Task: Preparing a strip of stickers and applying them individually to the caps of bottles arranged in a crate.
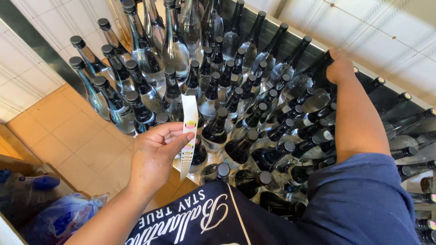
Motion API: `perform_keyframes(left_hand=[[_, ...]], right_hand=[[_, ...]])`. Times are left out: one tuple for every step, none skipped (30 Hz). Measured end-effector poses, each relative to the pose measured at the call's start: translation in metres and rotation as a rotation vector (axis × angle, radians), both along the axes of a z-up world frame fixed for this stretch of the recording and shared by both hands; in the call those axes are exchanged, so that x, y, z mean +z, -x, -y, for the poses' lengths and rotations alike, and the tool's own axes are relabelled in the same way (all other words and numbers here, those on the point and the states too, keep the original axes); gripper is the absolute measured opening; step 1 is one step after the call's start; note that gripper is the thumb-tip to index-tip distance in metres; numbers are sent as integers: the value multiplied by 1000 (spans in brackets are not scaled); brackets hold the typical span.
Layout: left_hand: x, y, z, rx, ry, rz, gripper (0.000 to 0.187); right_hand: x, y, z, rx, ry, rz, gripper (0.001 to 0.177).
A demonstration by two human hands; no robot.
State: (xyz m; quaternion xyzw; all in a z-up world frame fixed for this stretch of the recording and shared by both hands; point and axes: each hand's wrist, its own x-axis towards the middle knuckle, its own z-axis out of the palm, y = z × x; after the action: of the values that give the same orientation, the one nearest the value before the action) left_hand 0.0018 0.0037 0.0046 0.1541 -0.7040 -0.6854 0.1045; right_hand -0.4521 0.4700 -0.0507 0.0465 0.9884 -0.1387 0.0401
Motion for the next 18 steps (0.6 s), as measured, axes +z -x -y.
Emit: perform_keyframes(left_hand=[[5,-2,0,4,0,-5,25],[10,-4,0,20,-14,47,25],[15,-5,1,36,-28,99,25],[14,-8,2,42,-29,96,25],[14,-10,4,46,-47,78,24],[13,-12,6,51,-65,60,22],[8,-9,9,58,-66,57,22],[2,-8,12,75,-73,41,21],[-4,-7,17,92,-80,24,20],[-9,-3,18,104,-78,28,20],[-13,1,21,107,-128,-10,23],[-16,7,24,109,-173,-55,26],[-18,7,27,120,-167,-58,26],[-19,10,29,126,-187,-89,30],[-20,13,32,132,-208,-119,34],[-20,15,33,122,-202,-118,34],[-21,18,33,107,-177,-130,31],[-22,21,33,85,-155,-142,28]], right_hand=[[-8,8,-10,4,0,-5,85],[-14,18,-19,-11,42,-4,91],[-20,28,-27,-26,85,-2,97],[-31,50,-39,-20,85,-5,97],[-42,74,-49,123,-486,168,39],[-52,98,-58,258,-1054,335,35],[-45,91,-48,263,-1056,329,35],[-42,83,-34,171,-652,-58,23],[-38,75,-20,63,-222,-419,58],[-19,22,19,74,-217,-416,58],[8,-25,70,346,52,-644,36],[41,-70,132,616,336,-865,16],[59,-124,168,624,347,-867,16],[89,-184,209,710,239,-673,14],[129,-254,264,788,130,-476,22],[114,-283,279,777,133,-478,22],[99,-312,295,975,254,-674,20],[86,-341,311,1162,370,-875,30]])
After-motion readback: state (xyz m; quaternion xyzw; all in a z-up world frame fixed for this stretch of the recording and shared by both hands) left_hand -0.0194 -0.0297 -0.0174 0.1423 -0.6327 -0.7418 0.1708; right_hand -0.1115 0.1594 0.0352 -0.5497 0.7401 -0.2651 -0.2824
